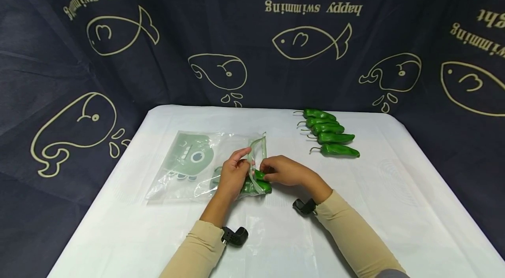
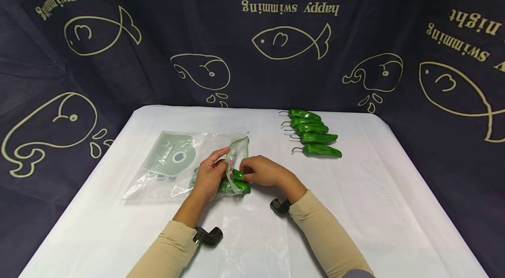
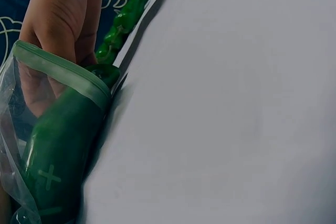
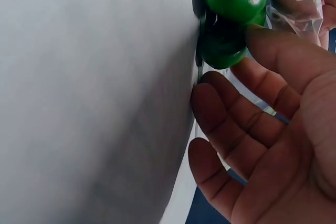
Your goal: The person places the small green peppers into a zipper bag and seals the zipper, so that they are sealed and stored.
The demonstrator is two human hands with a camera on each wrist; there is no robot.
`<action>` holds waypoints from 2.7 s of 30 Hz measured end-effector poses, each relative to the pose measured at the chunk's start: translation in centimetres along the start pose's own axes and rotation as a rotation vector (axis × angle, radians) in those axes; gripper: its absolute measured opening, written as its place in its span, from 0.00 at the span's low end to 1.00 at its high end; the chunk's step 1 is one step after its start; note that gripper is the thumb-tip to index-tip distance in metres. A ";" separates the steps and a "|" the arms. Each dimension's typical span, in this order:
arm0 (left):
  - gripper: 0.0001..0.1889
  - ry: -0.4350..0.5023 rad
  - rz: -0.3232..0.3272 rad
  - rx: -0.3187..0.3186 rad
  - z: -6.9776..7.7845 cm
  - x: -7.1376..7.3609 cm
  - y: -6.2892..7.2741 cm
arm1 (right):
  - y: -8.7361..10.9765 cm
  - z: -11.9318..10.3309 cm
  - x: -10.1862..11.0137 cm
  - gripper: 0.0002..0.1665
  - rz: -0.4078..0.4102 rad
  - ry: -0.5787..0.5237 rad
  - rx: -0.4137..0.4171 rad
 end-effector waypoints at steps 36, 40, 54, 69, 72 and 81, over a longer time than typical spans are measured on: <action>0.23 0.030 0.018 -0.015 0.0 0.0 0.0 | -0.5 0.2 -0.3 0.08 -0.018 0.055 0.001; 0.24 0.019 0.016 -0.009 -0.1 0.0 0.0 | -0.6 0.2 -0.2 0.06 -0.024 0.053 0.010; 0.23 -0.018 0.032 -0.003 0.1 0.0 0.1 | -1.3 -0.6 -0.1 0.03 -0.047 0.086 0.024; 0.24 -0.024 0.029 0.002 0.1 0.1 0.1 | -2.2 0.0 -0.5 0.07 -0.051 0.046 -0.026; 0.23 -0.018 0.026 0.011 0.1 0.1 0.0 | -2.3 0.0 -0.5 0.08 -0.048 0.037 -0.041; 0.24 0.025 0.008 0.021 0.0 0.0 -0.1 | -2.4 -0.2 -0.3 0.08 -0.037 0.031 -0.069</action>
Point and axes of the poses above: each hand's wrist, its own y-axis away from the middle knuckle, its own x-axis out of the back of the hand, z = x × y, the point moved 4 cm from there along -y, towards the middle knuckle, and after that the axes turned 2 degrees about -z, right-handed, at the moved point
